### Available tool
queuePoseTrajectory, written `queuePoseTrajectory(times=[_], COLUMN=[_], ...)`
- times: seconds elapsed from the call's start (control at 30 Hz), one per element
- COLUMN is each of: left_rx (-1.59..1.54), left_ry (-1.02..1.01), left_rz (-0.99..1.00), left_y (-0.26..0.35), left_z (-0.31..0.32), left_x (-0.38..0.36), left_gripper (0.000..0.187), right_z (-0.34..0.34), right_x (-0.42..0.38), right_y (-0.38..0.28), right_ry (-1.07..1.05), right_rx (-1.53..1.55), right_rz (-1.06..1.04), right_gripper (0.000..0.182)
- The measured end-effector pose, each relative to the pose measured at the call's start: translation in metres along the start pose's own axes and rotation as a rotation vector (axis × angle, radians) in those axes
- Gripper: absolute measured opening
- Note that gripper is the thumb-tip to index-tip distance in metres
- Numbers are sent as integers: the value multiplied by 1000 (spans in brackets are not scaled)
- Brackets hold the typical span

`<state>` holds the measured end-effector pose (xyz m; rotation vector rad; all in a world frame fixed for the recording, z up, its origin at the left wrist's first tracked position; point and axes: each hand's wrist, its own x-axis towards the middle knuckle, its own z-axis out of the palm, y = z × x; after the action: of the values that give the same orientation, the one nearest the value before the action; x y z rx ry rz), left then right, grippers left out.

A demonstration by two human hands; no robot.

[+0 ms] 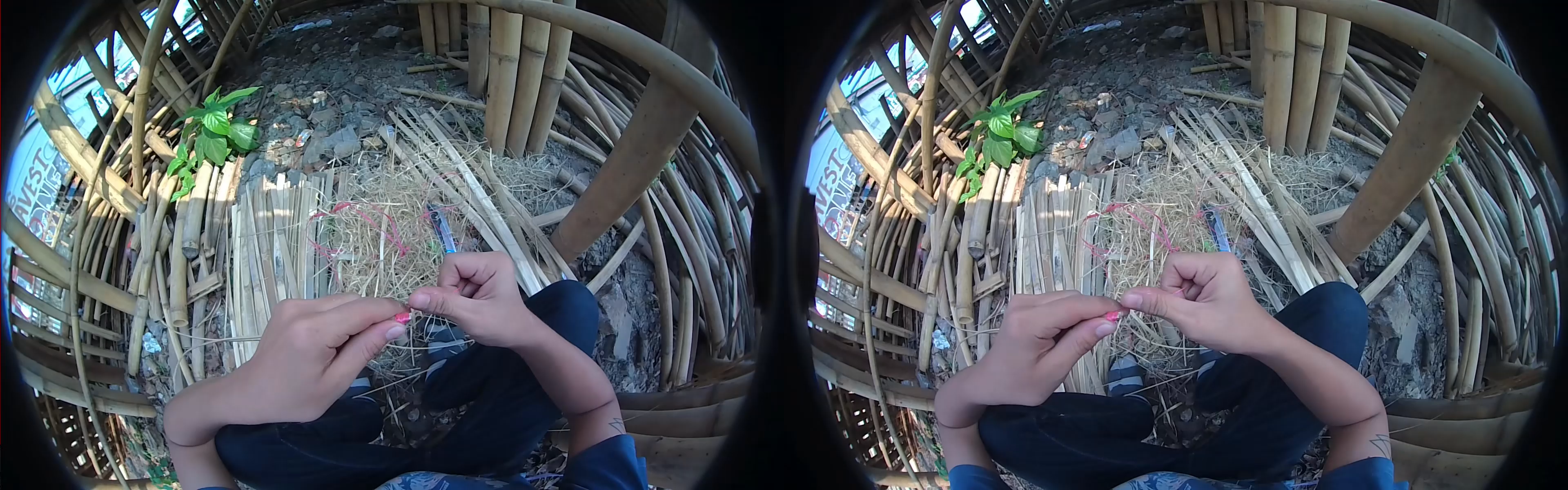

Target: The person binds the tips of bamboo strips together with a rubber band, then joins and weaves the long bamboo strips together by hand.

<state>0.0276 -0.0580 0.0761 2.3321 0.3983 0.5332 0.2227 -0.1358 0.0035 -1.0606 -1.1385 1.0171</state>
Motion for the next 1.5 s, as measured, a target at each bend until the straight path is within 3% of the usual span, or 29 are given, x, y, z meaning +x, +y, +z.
queuePoseTrajectory(times=[0.03, 0.07, 0.13, 0.27, 0.33, 0.37, 0.43, 0.53, 0.83, 0.9, 0.93, 1.0, 1.07, 1.17, 1.2, 1.23, 1.3, 1.33, 1.4, 1.43, 1.5], left_rx=[-1, -2, 7, 64, 103, 146, 161, 199, 263, 262, 221, 180, 350, 378, 390, 384, 380, 386, 390, 421, 448], left_ry=[-53, -108, -77, -56, -74, -85, -62, -32, 24, 35, -53, -160, -147, 21, 14, -1, -8, -8, -13, -12, -13], left_rz=[-22, -45, -8, 83, 112, 145, 177, 214, 250, 256, 326, 391, 440, 358, 362, 366, 378, 382, 387, 390, 394], left_y=[1, 1, 0, -2, 1, 2, 0, -2, -5, -4, -2, 9, 31, 19, 17, 16, 15, 14, 11, 9, 3], left_z=[-2, -4, 1, 10, 11, 11, 14, 15, 19, 19, 17, 8, -11, -5, -6, -5, -2, -1, 1, 3, 8], left_x=[-1, -2, -1, -2, -3, -3, -4, -6, -6, -8, -11, -14, -14, -8, -5, -2, 1, 2, 2, 3, 4], left_gripper=[13, 10, 8, 4, 4, 5, 7, 12, 16, 14, 13, 11, 10, 15, 15, 16, 19, 19, 19, 20, 20], right_z=[0, 3, 13, 26, 25, 22, 17, 13, 1, -1, -3, -44, -73, -50, -46, -44, -43, -46, -54, -53, -48], right_x=[1, 1, 3, 4, 7, 10, 18, 25, 37, 36, 35, 48, 44, 33, 31, 30, 30, 29, 21, 17, 8], right_y=[2, 9, 25, 17, 18, 16, 11, 10, 8, 9, 9, 27, 8, 9, 12, 10, -3, -2, 6, 6, -3], right_ry=[19, 21, 229, 381, 409, 411, 415, 446, 470, 457, 444, 762, 875, 678, 532, 535, 160, 164, 32, 35, 93], right_rx=[-4, -4, 145, 174, -189, -190, -555, -630, -710, -719, -726, -634, -602, -625, -698, -694, -807, -806, -1330, -1332, -1546], right_rz=[-24, -22, -76, 0, -305, -304, -688, -834, -943, -935, -927, -506, -447, -436, -373, -375, 37, 32, -348, -348, -187], right_gripper=[43, 43, 54, 52, 52, 52, 48, 45, 44, 44, 43, 37, 37, 37, 40, 40, 36, 36, 31, 31, 50])
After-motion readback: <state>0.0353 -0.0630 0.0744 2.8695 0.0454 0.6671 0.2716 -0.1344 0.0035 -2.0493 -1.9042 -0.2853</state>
